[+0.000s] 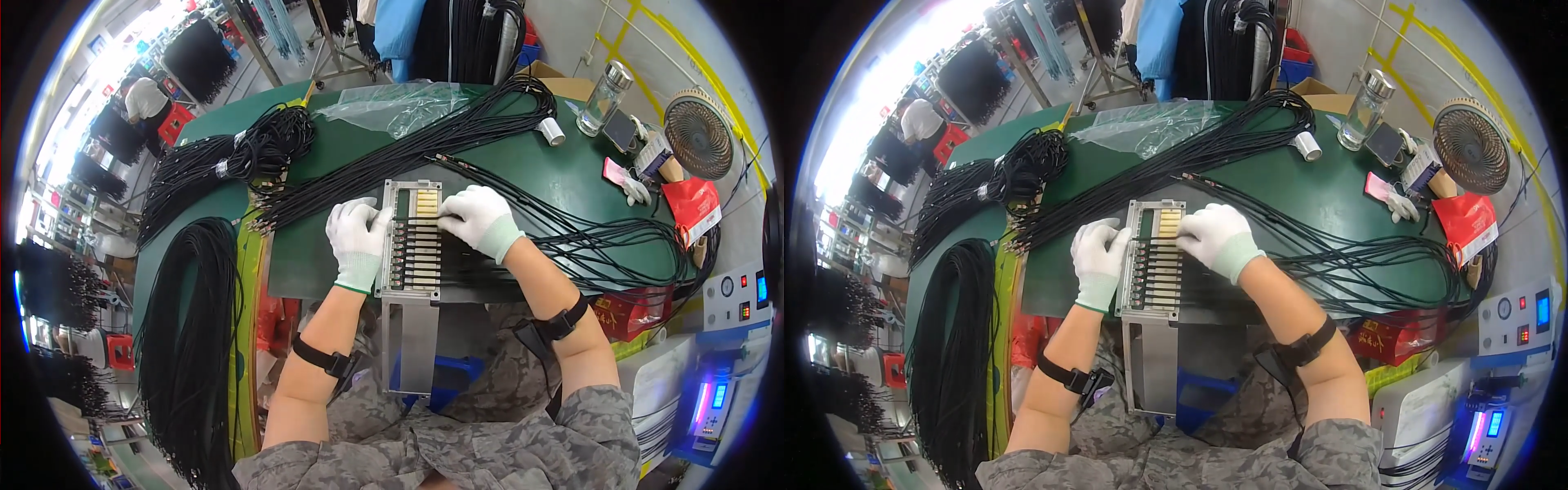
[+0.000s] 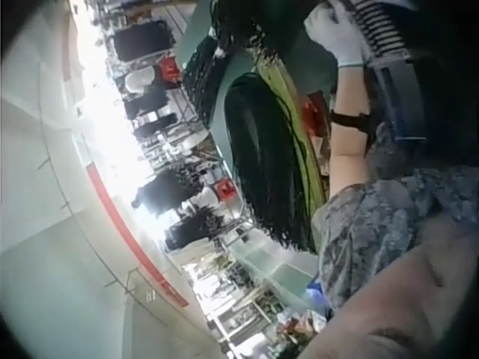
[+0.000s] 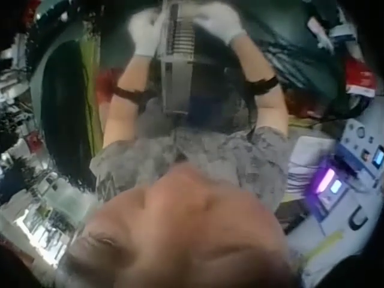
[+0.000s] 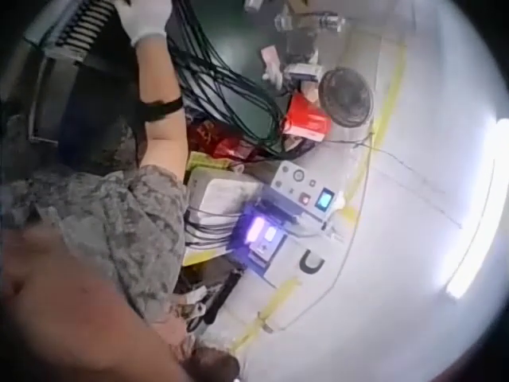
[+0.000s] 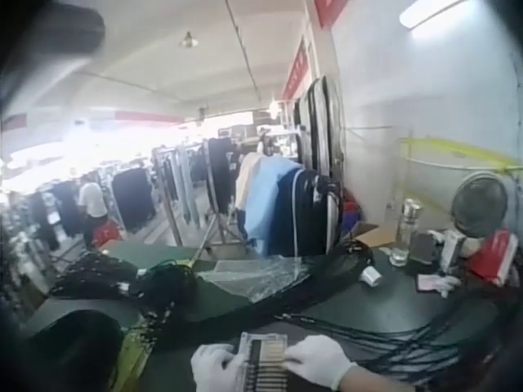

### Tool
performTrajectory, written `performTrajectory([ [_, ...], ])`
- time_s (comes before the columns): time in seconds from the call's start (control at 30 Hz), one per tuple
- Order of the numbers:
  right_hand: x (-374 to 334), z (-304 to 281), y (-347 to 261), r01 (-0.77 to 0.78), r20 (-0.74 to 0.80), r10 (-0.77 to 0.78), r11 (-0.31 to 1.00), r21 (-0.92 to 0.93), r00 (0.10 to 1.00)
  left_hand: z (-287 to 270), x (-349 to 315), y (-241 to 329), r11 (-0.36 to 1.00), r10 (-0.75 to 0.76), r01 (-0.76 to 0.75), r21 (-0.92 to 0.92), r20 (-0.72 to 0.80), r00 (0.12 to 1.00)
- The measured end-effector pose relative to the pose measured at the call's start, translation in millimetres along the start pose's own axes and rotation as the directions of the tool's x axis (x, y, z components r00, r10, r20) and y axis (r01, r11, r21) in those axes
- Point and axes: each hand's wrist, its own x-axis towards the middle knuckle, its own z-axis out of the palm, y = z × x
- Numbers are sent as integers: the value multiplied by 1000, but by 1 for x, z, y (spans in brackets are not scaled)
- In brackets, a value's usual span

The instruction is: The person places a metal fixture onto a machine, removes it, and then inserts black cables into the fixture slots by hand. After filling the slots, the person carries the fixture back to the machine and places it onto the blue platform.

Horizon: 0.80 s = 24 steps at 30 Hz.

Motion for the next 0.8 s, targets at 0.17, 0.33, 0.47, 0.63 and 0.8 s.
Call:
performTrajectory([
  [0.17, 2, -4, 10, -107, 40, 110, 992, -70, 993, 0, -3, -4, 963, -215, 239, -123, 178, 960],
  [0.33, 0, -1, 18, -84, 62, 87, 995, -60, 994, -4, -4, -5, 976, -190, 208, -60, 218, 957],
  [0.47, 0, 2, 18, -27, 66, 35, 993, -118, 997, -4, -5, -7, 976, -193, 211, -59, 228, 954],
  [0.63, 0, 1, 17, 8, 53, 1, 988, -154, 999, -3, -3, -8, 967, -201, 231, -105, 237, 950],
  [0.8, 1, 6, 12, 1, 40, 7, 977, -212, 999, -1, -9, 5, 984, -63, 100, -145, 242, 968],
])
